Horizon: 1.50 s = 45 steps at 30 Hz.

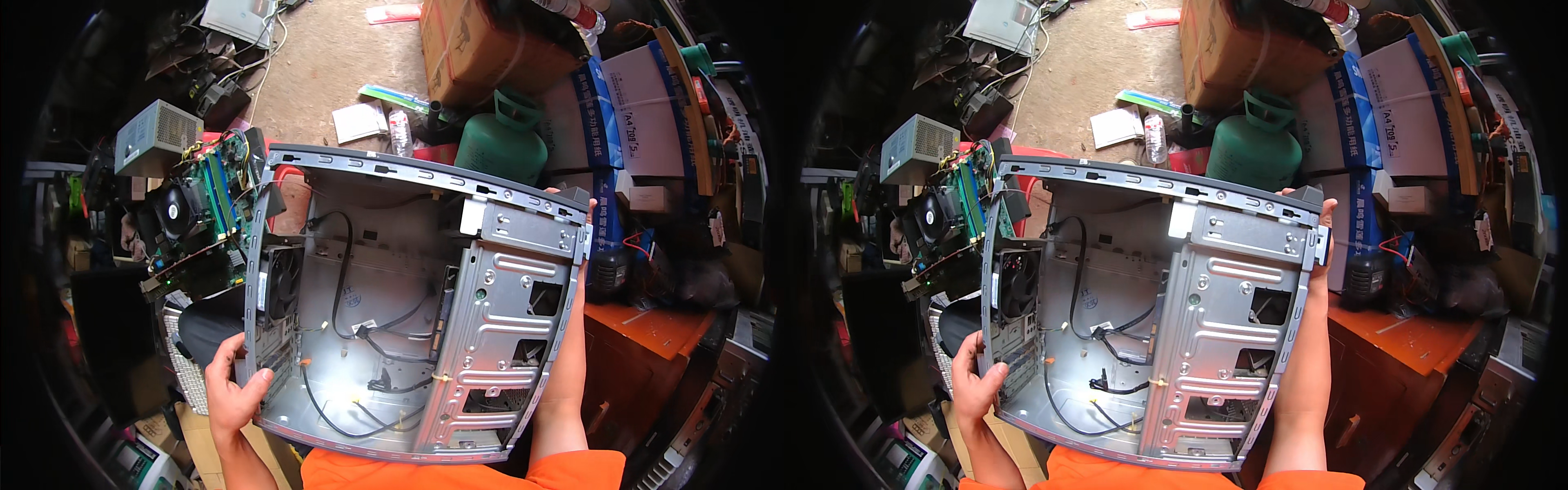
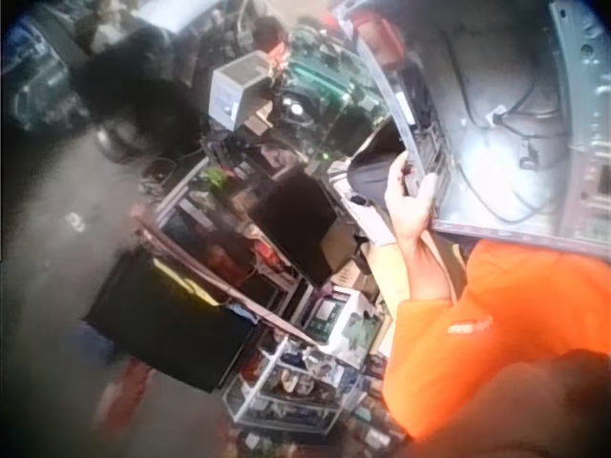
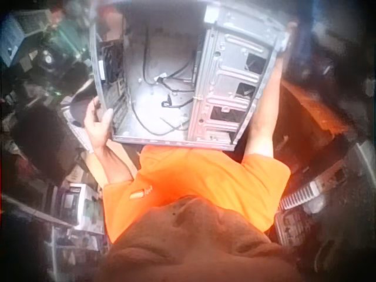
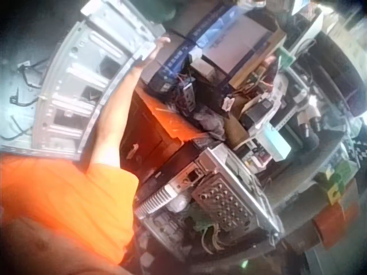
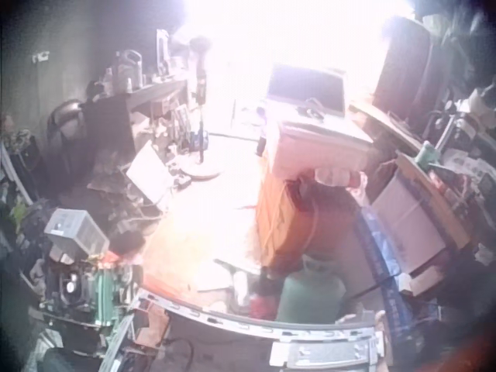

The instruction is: The person assembles a desktop computer by connecting various cables to the motherboard and placing it into the computer case. They handle the motherboard, power supply, and case, using a screwdriver to secure components.

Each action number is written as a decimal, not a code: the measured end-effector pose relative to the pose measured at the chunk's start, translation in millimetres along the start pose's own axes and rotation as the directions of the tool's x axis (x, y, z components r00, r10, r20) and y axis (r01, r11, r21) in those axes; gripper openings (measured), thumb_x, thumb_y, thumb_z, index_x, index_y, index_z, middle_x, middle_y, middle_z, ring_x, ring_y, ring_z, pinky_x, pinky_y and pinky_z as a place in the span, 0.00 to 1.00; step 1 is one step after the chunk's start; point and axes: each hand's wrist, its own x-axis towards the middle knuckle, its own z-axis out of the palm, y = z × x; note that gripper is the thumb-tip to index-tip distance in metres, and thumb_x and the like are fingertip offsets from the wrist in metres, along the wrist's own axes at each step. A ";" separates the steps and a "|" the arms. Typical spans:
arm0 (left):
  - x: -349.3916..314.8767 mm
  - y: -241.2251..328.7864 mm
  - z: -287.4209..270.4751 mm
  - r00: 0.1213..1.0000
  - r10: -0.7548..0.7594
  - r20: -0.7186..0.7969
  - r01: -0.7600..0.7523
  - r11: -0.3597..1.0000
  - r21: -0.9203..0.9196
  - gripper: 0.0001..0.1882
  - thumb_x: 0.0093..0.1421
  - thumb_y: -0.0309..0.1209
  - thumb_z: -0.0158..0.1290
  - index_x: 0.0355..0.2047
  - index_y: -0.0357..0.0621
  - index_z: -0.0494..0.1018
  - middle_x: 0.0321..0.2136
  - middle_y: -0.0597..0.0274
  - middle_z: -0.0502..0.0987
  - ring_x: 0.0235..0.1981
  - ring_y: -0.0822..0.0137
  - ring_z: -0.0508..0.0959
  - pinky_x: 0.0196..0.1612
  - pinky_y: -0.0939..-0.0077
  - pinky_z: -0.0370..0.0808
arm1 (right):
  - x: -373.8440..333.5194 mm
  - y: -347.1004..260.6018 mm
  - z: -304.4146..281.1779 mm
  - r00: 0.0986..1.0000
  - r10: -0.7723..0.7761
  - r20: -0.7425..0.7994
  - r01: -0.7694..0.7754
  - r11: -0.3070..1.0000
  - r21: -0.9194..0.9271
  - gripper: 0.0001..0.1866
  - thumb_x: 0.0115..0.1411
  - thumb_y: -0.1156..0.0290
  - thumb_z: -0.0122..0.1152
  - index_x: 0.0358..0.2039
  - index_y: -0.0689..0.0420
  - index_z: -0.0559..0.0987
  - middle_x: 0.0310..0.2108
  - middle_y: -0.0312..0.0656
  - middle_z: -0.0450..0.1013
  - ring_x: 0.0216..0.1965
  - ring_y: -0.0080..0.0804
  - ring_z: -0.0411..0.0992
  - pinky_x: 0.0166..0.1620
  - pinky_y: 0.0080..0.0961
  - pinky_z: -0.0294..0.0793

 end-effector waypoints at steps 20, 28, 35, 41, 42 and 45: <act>-42.3 -69.7 2.4 0.941 -0.089 -0.326 0.175 0.954 0.245 0.29 0.57 0.17 0.61 0.60 0.31 0.70 0.51 0.52 0.76 0.53 0.59 0.74 0.58 0.61 0.73 | 30.1 -13.4 94.6 0.916 -0.395 0.072 0.326 0.629 -0.706 0.35 0.75 0.39 0.48 0.48 0.67 0.78 0.48 0.59 0.79 0.58 0.53 0.74 0.65 0.49 0.68; -55.1 -158.8 -31.0 0.945 -0.061 -0.322 0.222 0.843 0.489 0.24 0.63 0.21 0.57 0.60 0.35 0.70 0.45 0.53 0.78 0.39 0.57 0.78 0.45 0.59 0.80 | 19.0 -24.4 156.0 0.882 -0.465 0.075 0.385 0.621 -0.682 0.31 0.68 0.36 0.60 0.47 0.55 0.72 0.48 0.59 0.79 0.57 0.54 0.72 0.69 0.61 0.60; -50.4 -169.0 -43.0 0.944 -0.221 -0.245 0.210 0.975 -0.071 0.31 0.65 0.25 0.56 0.68 0.38 0.62 0.47 0.54 0.74 0.36 0.64 0.74 0.36 0.65 0.79 | 0.9 -37.7 194.6 0.837 -0.503 0.215 0.528 0.638 -0.560 0.28 0.71 0.38 0.57 0.44 0.55 0.74 0.46 0.56 0.80 0.53 0.49 0.75 0.66 0.56 0.64; -18.0 -88.5 2.6 0.954 0.065 -0.292 0.011 0.968 0.251 0.12 0.57 0.20 0.53 0.42 0.36 0.69 0.35 0.62 0.68 0.37 0.65 0.67 0.44 0.68 0.71 | 0.8 -45.3 193.8 0.942 -0.336 -0.018 0.251 0.736 -0.629 0.21 0.77 0.55 0.50 0.50 0.65 0.73 0.45 0.48 0.79 0.49 0.32 0.76 0.57 0.31 0.75; -14.3 -80.0 6.7 0.957 0.037 -0.287 0.046 0.959 0.279 0.12 0.57 0.20 0.52 0.42 0.37 0.69 0.35 0.63 0.68 0.37 0.66 0.67 0.44 0.70 0.71 | -0.3 -46.8 190.2 0.949 -0.313 -0.042 0.212 0.729 -0.650 0.18 0.76 0.61 0.48 0.50 0.65 0.74 0.49 0.50 0.78 0.48 0.34 0.77 0.58 0.32 0.75; -14.2 -67.0 10.1 0.961 -0.043 -0.274 0.101 0.974 0.202 0.12 0.57 0.20 0.53 0.43 0.36 0.70 0.36 0.63 0.68 0.38 0.65 0.68 0.43 0.67 0.71 | 1.2 -46.9 173.8 0.949 -0.313 -0.031 0.238 0.781 -0.577 0.17 0.73 0.66 0.47 0.49 0.67 0.77 0.52 0.52 0.76 0.48 0.34 0.77 0.58 0.32 0.75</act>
